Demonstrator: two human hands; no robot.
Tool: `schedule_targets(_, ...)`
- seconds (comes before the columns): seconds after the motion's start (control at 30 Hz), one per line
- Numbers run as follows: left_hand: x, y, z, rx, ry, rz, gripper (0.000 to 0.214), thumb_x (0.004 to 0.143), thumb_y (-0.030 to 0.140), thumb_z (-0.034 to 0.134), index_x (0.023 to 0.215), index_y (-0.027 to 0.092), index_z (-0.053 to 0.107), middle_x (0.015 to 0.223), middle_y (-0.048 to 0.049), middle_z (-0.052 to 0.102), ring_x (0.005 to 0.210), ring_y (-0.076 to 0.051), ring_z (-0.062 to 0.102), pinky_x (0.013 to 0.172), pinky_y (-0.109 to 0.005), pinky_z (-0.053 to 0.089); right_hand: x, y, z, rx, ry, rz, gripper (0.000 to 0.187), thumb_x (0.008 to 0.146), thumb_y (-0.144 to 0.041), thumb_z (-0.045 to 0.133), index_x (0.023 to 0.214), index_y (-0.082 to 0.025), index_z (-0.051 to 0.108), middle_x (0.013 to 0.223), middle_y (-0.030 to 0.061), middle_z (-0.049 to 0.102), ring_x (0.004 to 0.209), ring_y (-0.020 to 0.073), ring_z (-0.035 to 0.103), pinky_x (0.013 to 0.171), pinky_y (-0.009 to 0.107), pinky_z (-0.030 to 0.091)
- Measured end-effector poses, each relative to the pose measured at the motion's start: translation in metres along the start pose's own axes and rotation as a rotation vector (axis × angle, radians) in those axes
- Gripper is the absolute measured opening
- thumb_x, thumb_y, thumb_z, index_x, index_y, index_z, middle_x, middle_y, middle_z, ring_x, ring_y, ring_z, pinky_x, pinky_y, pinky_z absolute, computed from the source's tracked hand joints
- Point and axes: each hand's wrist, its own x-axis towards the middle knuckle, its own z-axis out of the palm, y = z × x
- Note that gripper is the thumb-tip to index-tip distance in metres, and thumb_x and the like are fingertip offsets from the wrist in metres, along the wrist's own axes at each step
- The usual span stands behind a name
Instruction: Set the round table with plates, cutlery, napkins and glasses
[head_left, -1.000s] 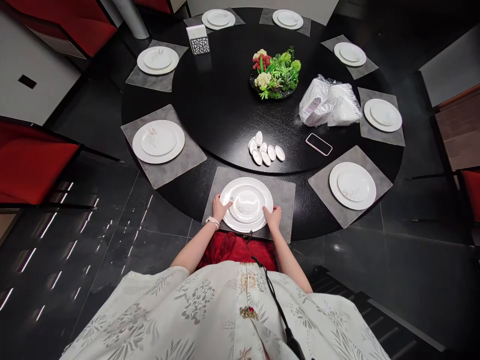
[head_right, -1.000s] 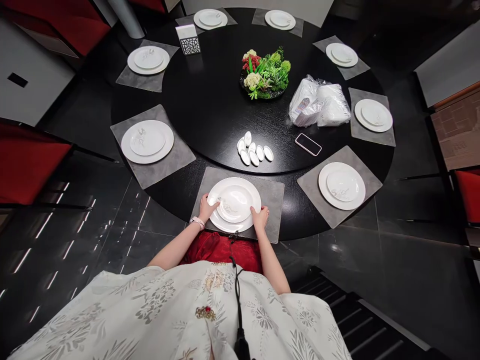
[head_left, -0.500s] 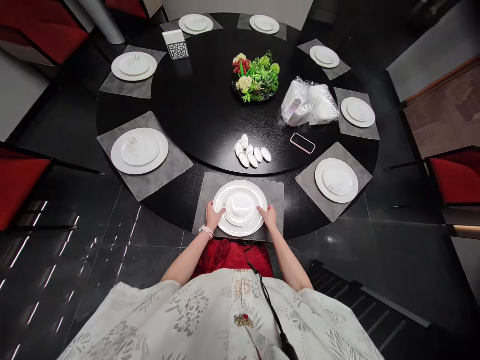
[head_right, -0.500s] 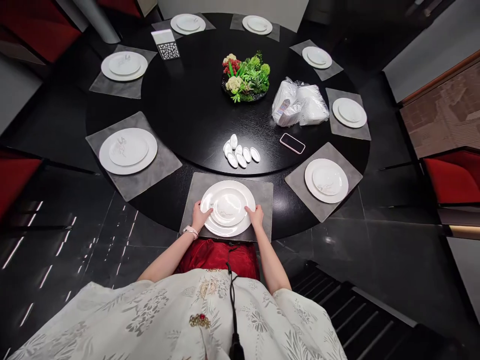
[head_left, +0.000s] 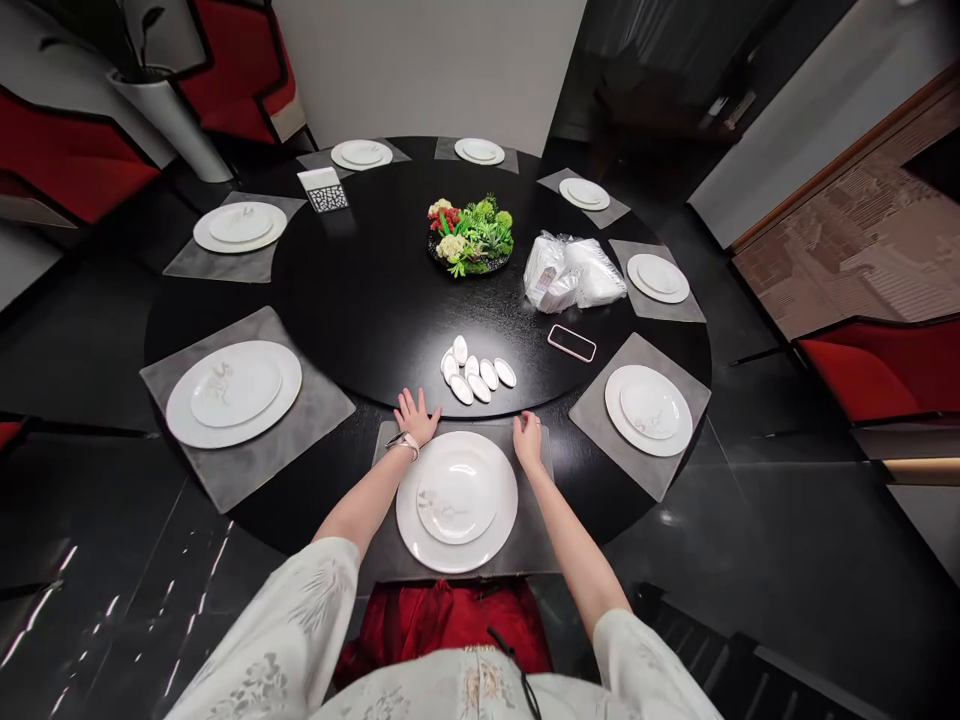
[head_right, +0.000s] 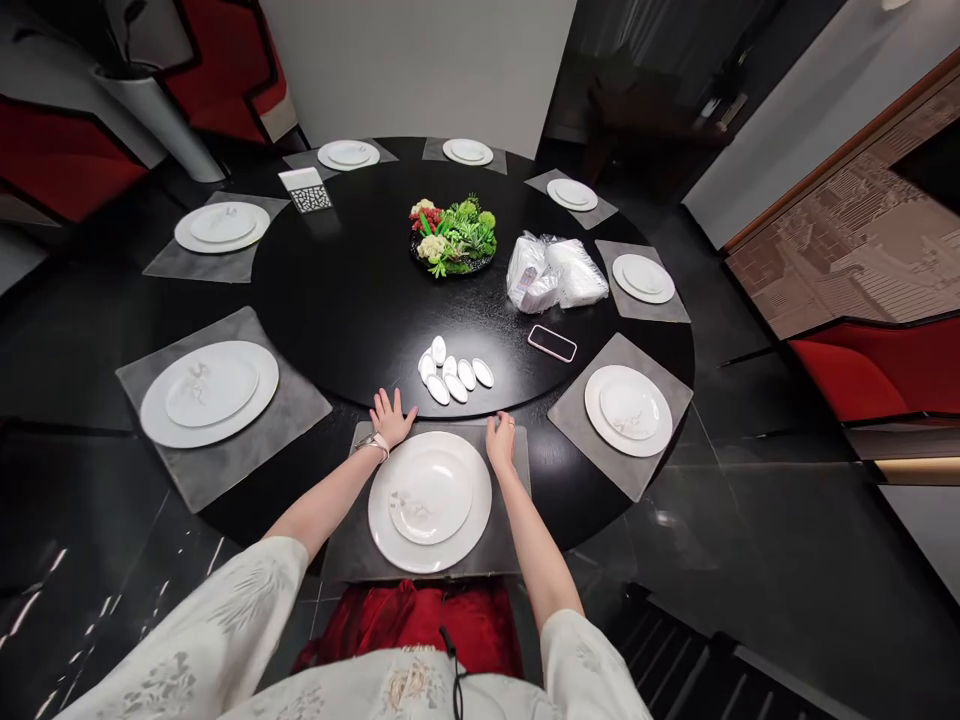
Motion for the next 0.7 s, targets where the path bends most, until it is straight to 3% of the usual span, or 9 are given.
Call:
schedule_targets(0.13,0.010,-0.005,0.017,0.096,0.026,0.005,0.073,0.085,0.050,0.048,0.146,0.014,0.030,0.156,-0.0199,0.009,0.144,-0.035,0.004,0.111,-0.059,0.006,0.077,-0.054,0.025,-0.119,0.003,-0.040,0.052,0.084,-0.042,0.047,0.126,-0.010,0.046,0.127,0.0213,0.048,0.119,0.0311,0.044,0.098,0.041,0.035)
schedule_targets(0.27,0.013,-0.020,0.013,0.142,0.028,0.031,0.073,0.086,0.052,0.046,0.146,0.014,0.030,0.156,-0.0196,0.010,0.143,-0.035,0.006,0.111,-0.059,0.008,0.116,-0.082,0.050,-0.246,-0.075,0.010,0.069,0.066,-0.046,0.070,0.121,-0.010,0.049,0.125,0.0237,0.049,0.117,0.0367,0.044,0.094,0.046,0.037)
schedule_targets(0.33,0.017,-0.025,0.005,0.146,0.022,0.034,0.072,0.085,0.052,0.047,0.145,0.015,0.032,0.155,-0.0195,0.011,0.143,-0.035,0.006,0.111,-0.060,0.007,0.125,-0.085,0.056,-0.230,-0.132,0.082,0.065,0.059,-0.041,0.075,0.113,-0.011,0.054,0.120,0.0233,0.053,0.111,0.0359,0.050,0.090,0.044,0.040)
schedule_targets(0.47,0.017,-0.020,-0.014,0.077,0.035,0.009,0.069,0.083,0.044,0.053,0.143,0.016,0.035,0.154,-0.0195,0.016,0.143,-0.035,0.009,0.111,-0.060,0.003,0.128,-0.079,0.055,-0.138,-0.247,0.186,0.033,0.063,-0.033,0.071,0.088,-0.014,0.061,0.092,0.0162,0.065,0.088,0.0291,0.061,0.075,0.037,0.046)
schedule_targets(0.57,0.007,0.002,-0.021,-0.211,0.088,-0.021,0.055,0.083,0.028,0.051,0.136,0.014,0.043,0.149,-0.0191,0.028,0.141,-0.033,0.018,0.113,-0.056,0.006,0.120,-0.075,0.054,-0.115,-0.218,0.163,0.019,0.066,-0.026,0.065,0.083,-0.017,0.060,0.085,0.0120,0.066,0.083,0.0257,0.062,0.073,0.033,0.045)
schedule_targets(0.7,0.004,0.048,-0.014,-0.677,-0.067,-0.001,0.036,0.081,0.020,0.051,0.117,0.017,0.058,0.125,-0.0143,0.052,0.123,-0.028,0.045,0.110,-0.044,0.028,0.109,-0.074,0.053,-0.067,-0.160,0.153,0.018,0.069,-0.022,0.059,0.086,-0.017,0.060,0.088,0.0128,0.066,0.085,0.0254,0.062,0.075,0.033,0.045)
